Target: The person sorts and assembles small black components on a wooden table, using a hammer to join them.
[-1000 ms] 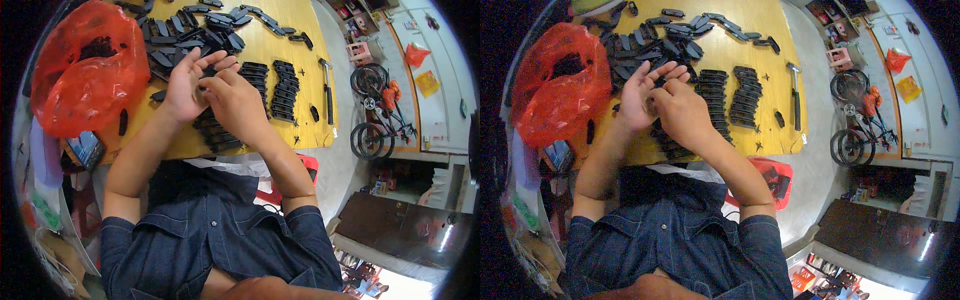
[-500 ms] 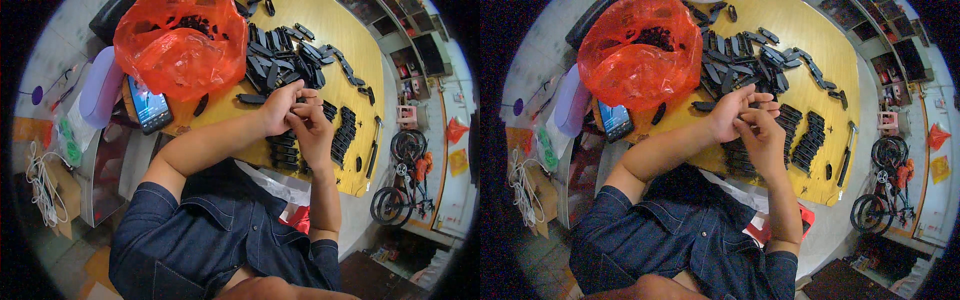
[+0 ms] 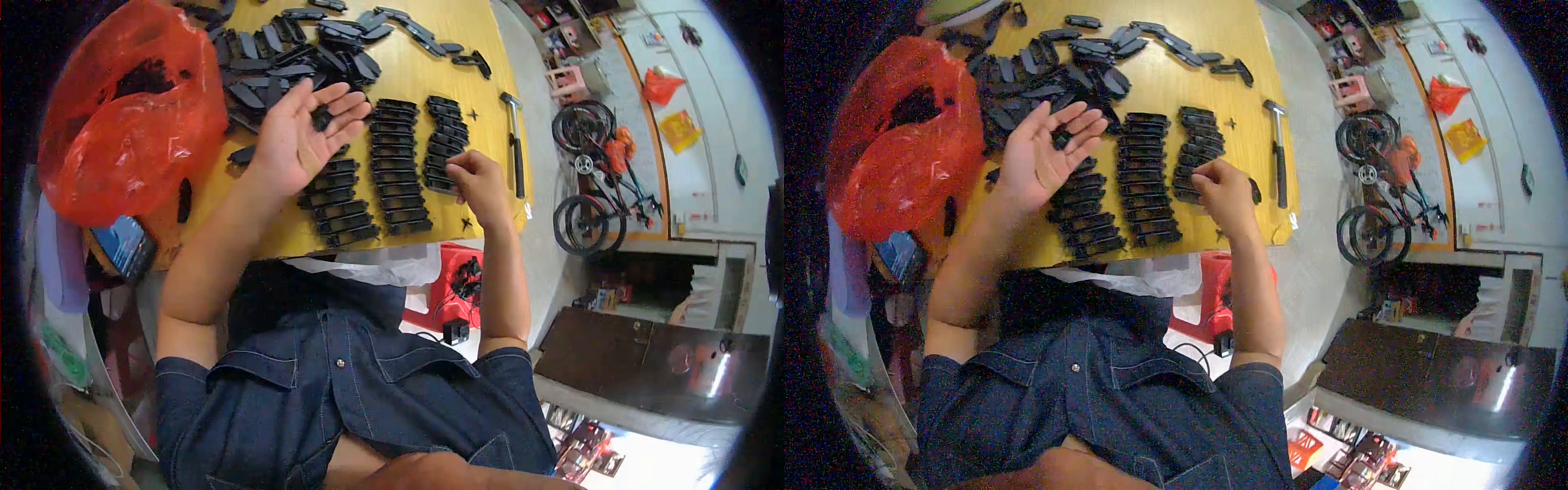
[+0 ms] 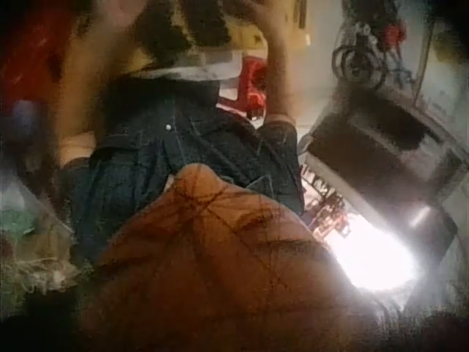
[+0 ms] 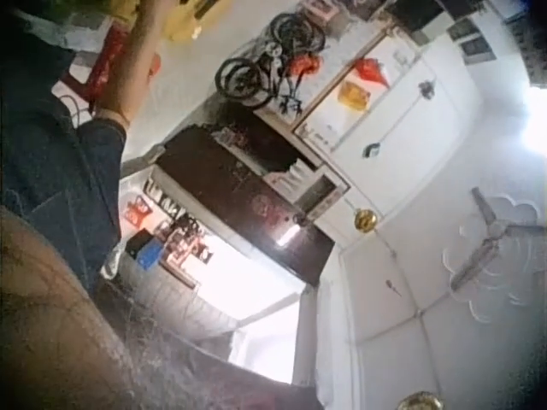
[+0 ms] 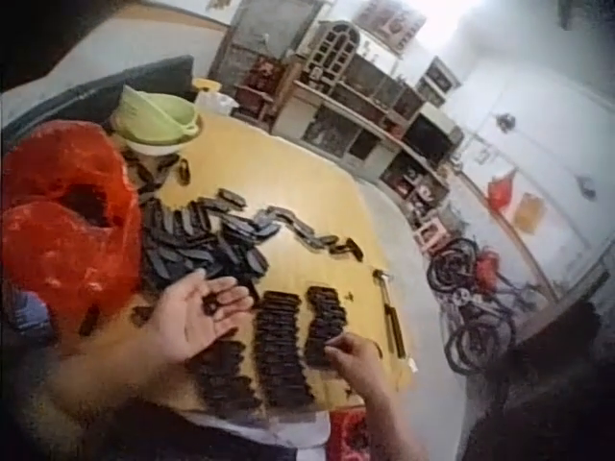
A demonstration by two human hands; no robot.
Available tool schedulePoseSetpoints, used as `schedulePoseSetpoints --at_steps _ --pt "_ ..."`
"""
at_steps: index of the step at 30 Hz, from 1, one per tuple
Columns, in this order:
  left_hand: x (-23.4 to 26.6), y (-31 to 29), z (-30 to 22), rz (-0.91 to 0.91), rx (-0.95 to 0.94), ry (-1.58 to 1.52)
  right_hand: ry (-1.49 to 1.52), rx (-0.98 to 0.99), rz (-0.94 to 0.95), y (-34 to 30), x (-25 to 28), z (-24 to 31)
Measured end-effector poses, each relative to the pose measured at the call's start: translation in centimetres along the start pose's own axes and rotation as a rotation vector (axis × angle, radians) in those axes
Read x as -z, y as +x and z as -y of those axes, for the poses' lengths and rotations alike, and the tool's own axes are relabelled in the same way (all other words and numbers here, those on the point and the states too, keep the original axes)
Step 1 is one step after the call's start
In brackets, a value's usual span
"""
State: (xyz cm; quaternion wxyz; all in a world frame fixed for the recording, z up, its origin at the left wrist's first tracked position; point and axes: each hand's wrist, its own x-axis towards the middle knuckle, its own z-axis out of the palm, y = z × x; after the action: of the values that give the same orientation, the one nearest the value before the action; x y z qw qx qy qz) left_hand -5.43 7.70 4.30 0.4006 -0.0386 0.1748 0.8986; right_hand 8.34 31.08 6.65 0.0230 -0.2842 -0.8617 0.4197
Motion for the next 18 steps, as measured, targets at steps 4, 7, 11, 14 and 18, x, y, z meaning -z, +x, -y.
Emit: schedulePoseSetpoints --at_steps 4,7,11,14,18 --pt "0.2 0.3 0.3 -0.001 0.017 0.007 -0.057 -0.02 0.017 0.2 0.0 -0.5" --pt "0.1 0.3 0.4 -0.011 0.005 0.027 -0.123 0.009 0.013 0.6 -0.4 -0.6" --pt "-0.1 0.1 0.3 -0.018 0.005 0.026 -0.304 0.105 0.031 1.1 -0.6 -1.2" --pt "0.1 0.0 0.1 -0.015 0.005 0.02 -0.361 0.122 0.015 0.5 -1.0 0.0" --pt "-0.3 0.0 0.5 0.031 0.056 -0.011 -0.512 0.243 -0.174 -1.1 -2.3 3.0"
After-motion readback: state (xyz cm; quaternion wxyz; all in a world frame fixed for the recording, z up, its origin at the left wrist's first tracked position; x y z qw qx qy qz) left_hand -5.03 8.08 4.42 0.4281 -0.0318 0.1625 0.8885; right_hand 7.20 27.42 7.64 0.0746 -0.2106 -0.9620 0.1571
